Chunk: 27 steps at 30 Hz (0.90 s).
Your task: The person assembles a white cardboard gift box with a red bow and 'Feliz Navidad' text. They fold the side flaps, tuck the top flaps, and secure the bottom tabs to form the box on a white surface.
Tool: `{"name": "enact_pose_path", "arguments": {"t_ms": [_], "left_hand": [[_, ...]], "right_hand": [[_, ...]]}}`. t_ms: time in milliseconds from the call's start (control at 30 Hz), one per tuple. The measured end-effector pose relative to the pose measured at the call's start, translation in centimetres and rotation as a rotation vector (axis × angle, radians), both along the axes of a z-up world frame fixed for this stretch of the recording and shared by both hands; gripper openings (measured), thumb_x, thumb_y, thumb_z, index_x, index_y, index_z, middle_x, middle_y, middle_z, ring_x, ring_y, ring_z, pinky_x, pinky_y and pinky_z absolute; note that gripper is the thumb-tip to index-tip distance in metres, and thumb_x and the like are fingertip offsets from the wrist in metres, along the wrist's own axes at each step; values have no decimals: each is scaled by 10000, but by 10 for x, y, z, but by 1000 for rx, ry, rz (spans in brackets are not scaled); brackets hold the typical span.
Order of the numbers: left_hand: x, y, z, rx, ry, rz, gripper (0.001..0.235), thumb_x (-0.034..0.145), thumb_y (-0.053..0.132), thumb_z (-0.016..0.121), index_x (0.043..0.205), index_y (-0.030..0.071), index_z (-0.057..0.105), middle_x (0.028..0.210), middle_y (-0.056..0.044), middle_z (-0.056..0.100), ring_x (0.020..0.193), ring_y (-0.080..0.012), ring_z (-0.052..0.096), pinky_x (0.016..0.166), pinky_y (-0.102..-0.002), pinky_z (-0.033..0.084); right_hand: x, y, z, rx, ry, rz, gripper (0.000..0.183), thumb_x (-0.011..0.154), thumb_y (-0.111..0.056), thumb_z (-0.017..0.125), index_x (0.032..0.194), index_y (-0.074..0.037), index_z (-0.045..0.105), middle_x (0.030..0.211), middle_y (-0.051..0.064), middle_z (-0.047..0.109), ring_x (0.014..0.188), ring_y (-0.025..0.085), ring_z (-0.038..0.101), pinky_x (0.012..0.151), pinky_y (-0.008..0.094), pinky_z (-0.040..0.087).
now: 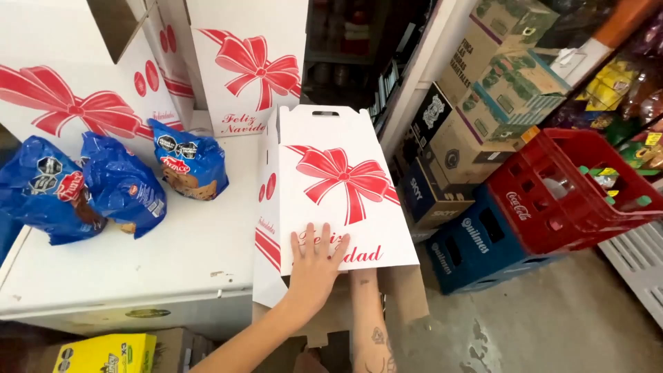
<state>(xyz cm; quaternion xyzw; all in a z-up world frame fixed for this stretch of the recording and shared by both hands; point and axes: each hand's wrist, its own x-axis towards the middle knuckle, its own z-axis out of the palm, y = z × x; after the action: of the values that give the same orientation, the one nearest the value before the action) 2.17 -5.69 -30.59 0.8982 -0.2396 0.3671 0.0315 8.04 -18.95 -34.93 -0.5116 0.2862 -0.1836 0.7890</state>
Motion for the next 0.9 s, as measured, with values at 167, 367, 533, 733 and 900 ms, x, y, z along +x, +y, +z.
{"name": "enact_pose_path", "arguments": {"t_ms": [167,367,533,733,900], "left_hand": [[18,7,1,-14,78,-26,949,706,768,738,1473,265,495,1512,-219,481,1360,-542,441,1042,-790,323],[34,33,75,67,843,-71,657,1015,605,300,1580,270,282,1671,-168,153,1519,-501,65,1143,-763,90],[27,66,61,-185,892,-224,610,1044,413,446,1593,189,302,1676,-179,167,1559,-399,47,1234,-573,9],[-29,114,78,-843,1258,55,1271,743,449,811,1625,247,-81,1733,18,104,1607,-195,78,1219,-485,282],[-33,147,68,-1206,1369,-109,1025,665,2,477,1625,266,233,1699,94,299,1568,-111,270,1255,-385,257]], "right_hand": [[-51,39,61,428,-55,-130,566,864,-312,504,1401,-150,579,1358,113,647,1241,280,594,1039,417,453],[-128,32,55,651,-55,-221,526,913,-339,562,1393,-131,610,1326,89,673,1170,265,624,920,398,481],[-145,17,62,343,55,-192,531,876,-101,662,1361,101,586,1341,211,663,1143,327,647,977,426,533],[-130,4,69,306,35,-111,594,852,-124,669,1414,33,559,1411,154,637,1222,290,623,1048,398,511],[-95,-21,-5,172,-117,290,627,758,1,759,1358,64,590,1343,180,670,1200,303,641,1042,400,514]]}}
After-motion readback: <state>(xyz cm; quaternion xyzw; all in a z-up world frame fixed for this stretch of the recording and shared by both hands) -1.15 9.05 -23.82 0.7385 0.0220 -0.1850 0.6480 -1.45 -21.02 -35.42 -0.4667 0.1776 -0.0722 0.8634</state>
